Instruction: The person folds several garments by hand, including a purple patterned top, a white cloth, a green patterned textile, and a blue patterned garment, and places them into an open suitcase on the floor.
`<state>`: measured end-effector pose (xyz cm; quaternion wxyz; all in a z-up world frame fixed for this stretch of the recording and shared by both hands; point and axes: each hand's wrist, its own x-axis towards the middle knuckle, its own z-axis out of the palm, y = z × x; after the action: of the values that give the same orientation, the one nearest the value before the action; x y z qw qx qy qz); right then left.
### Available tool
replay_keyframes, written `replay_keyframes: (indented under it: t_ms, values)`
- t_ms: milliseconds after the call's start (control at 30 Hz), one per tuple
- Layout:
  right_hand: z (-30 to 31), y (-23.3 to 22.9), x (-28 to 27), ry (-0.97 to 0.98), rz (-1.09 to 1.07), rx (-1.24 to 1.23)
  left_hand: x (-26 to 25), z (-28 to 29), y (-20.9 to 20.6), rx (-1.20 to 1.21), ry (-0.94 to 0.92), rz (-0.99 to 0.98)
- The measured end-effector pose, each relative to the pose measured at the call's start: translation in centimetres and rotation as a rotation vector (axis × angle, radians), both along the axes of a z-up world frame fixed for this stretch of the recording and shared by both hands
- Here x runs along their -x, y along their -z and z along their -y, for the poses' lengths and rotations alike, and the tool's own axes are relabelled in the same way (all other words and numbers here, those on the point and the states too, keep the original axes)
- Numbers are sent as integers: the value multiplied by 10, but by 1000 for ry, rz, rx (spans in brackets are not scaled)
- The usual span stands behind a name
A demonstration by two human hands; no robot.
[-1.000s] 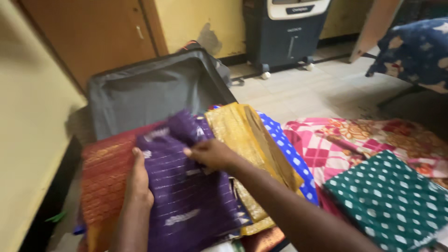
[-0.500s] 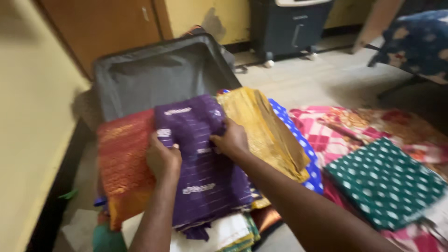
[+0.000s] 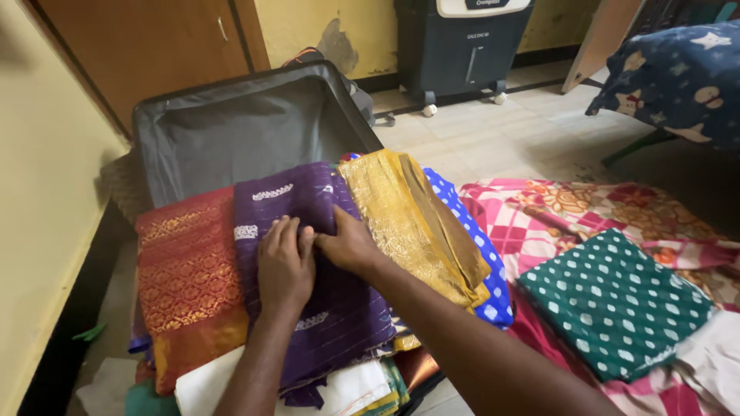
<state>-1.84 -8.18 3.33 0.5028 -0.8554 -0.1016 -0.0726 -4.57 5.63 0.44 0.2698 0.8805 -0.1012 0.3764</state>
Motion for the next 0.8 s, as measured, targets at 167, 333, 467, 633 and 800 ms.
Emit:
replay_keyframes:
  t_ms: [167,333,467,633,800]
  values:
    - [-14,-4,-1,-429,-212,-239,0,0,-46,776,5,-407]
    - [9,0,-10,-188,-277,-158,-12,-58,-55,674,-186,-414]
    - [29,11,-14,331,57,-6,-20,-110,-57,832,30,-352]
    - [31,15,-44,309,-176,104,-15,-155,-66,815,160,-450]
    - [31,23,-67,-1,-382,-121,-10,-171,-76,1029,217,-500]
